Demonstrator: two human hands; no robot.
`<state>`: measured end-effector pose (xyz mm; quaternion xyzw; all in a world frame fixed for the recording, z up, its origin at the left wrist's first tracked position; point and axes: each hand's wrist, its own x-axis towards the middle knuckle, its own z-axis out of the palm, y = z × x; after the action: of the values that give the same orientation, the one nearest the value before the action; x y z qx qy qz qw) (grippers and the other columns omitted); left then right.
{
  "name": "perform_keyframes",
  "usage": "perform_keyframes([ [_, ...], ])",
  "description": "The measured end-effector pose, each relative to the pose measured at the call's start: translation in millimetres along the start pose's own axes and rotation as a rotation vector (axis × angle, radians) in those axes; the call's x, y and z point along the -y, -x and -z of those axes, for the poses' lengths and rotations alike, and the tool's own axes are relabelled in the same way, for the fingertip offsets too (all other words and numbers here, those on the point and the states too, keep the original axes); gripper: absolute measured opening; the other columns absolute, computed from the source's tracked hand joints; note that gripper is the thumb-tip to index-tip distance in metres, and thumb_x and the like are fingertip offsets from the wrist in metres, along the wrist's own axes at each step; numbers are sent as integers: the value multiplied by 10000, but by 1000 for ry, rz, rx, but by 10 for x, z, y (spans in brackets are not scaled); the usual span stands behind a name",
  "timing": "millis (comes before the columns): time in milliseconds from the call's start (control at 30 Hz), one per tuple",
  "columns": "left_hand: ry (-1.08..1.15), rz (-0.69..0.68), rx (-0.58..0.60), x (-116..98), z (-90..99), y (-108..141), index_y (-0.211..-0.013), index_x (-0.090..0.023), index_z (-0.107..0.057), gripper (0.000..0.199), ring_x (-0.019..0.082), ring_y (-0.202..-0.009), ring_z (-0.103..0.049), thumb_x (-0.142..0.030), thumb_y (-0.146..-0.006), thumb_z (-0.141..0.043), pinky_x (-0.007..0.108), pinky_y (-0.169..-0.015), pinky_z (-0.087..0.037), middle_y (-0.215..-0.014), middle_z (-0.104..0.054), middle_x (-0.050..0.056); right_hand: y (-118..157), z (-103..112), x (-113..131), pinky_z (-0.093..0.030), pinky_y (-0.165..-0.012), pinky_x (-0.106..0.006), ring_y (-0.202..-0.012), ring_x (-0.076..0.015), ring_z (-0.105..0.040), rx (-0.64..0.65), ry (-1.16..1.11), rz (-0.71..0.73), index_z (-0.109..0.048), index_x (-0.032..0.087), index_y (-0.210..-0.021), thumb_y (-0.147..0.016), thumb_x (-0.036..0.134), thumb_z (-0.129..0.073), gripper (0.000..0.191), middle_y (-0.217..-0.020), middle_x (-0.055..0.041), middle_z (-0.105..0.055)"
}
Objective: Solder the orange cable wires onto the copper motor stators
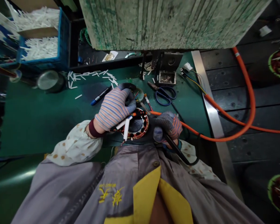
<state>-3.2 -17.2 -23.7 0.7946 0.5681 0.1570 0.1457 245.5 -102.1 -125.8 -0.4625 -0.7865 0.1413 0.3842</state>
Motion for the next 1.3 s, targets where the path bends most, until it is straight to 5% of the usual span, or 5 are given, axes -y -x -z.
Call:
perform_keyframes([
  [200,-43,0,34,1,20,-30,-988,-193,-769,99,299,-967,-725,-237,-928,-705,420,-961,-619,-1100,-737,99,-51,-50,-59,-618,-884,-512,-961,-353,-767,113,37,-32,-901,425,-1124,-992,668,-638,382,-929,-93,-806],
  [433,-36,21,34,-28,35,-39,-987,-191,-777,98,311,-974,-728,-233,-911,-731,432,-967,-620,-1073,-740,107,-4,-83,-46,-610,-917,-461,-995,-328,-767,80,71,-37,-891,441,-1176,-1037,620,-648,332,-968,-78,-816],
  [700,17,41,11,-32,28,-18,-964,-200,-766,66,288,-1042,-755,-214,-950,-703,387,-1049,-616,-1091,-771,89,-370,-52,112,-563,-825,-451,-890,-279,-713,-337,-34,-44,-838,285,-1105,-1142,471,-486,400,-933,-83,-762],
  [933,23,26,-21,31,-21,-8,-944,-203,-749,69,302,-1084,-755,-254,-959,-705,404,-1058,-617,-1169,-788,101,-847,-103,166,-547,-1033,-508,-1112,-314,-627,-12,89,-98,-810,278,-1398,-1130,334,-520,399,-1149,-117,-695],
  [1300,102,-13,-56,68,-23,-13,-1018,-198,-796,154,274,-1020,-757,-326,-1025,-712,366,-964,-611,-1075,-792,76,-777,-196,104,-513,-976,-488,-1099,-311,-569,12,213,-99,-808,283,-1380,-1100,346,-559,379,-1156,-122,-640],
])
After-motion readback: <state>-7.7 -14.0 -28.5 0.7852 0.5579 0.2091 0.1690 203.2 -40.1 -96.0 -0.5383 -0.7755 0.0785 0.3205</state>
